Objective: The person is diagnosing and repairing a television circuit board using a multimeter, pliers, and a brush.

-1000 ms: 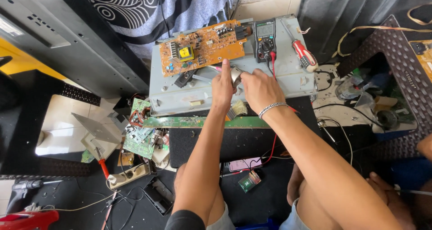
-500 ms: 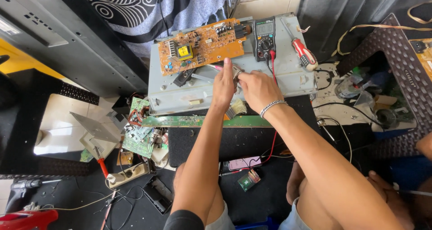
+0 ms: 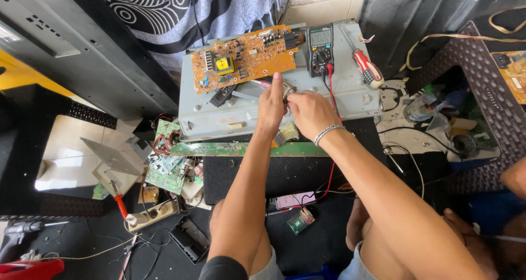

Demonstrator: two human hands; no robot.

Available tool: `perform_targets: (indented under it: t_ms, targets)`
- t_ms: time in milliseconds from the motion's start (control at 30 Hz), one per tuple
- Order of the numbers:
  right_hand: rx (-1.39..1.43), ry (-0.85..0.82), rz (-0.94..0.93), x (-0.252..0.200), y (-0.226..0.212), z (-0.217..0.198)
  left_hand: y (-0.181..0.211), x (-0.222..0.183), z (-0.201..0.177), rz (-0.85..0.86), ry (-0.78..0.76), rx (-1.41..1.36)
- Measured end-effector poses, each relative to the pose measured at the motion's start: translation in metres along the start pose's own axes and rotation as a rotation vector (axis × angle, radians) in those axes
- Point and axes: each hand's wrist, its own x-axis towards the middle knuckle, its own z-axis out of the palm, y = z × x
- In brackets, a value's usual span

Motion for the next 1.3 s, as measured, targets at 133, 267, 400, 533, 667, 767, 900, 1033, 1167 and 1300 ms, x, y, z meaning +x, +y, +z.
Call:
perform_targets:
  t_ms: [133, 267, 400, 533, 667, 767, 900, 1033, 1167, 1300]
  targets:
    - [-0.059, 0.044, 0.004, -0.006, -0.008, -0.019, -0.004, 0.005, 0.002, 0.006, 0.019, 0.044]
    - [-0.057, 0.034, 0.007, -0.003, -0.004, -0.005, -0.001, 0.003, 0.005, -0.017, 0.024, 0.047]
    - [0.023, 0.004, 0.018, -0.003, -0.007, -0.016, -0.013, 0.010, 0.002, -0.050, 0.051, 0.064]
    - [-0.084, 0.019, -0.012, 0.000, -0.005, -0.008, -0.008, 0.016, 0.003, -0.076, 0.083, 0.070]
    - [0.127, -0.044, -0.003, 0.000, -0.007, -0.016, -0.014, 0.014, -0.002, -0.118, 0.116, 0.076]
    - [-0.039, 0.026, -0.004, -0.001, -0.005, -0.018, -0.011, 0.015, 0.002, -0.132, 0.105, 0.058]
    - [-0.083, 0.009, -0.041, 0.001, 0.000, -0.004, -0.011, 0.019, 0.002, -0.156, 0.114, 0.053]
    - [-0.053, -0.012, -0.039, -0.001, 0.002, -0.015, -0.017, 0.021, 0.002, -0.154, 0.106, 0.103]
    - [-0.122, 0.048, -0.046, -0.002, 0.000, -0.012, -0.013, 0.020, 0.003, -0.165, 0.102, 0.114]
    - [-0.015, -0.010, -0.075, -0.001, 0.006, -0.012, -0.019, 0.021, 0.000, -0.165, 0.115, 0.101]
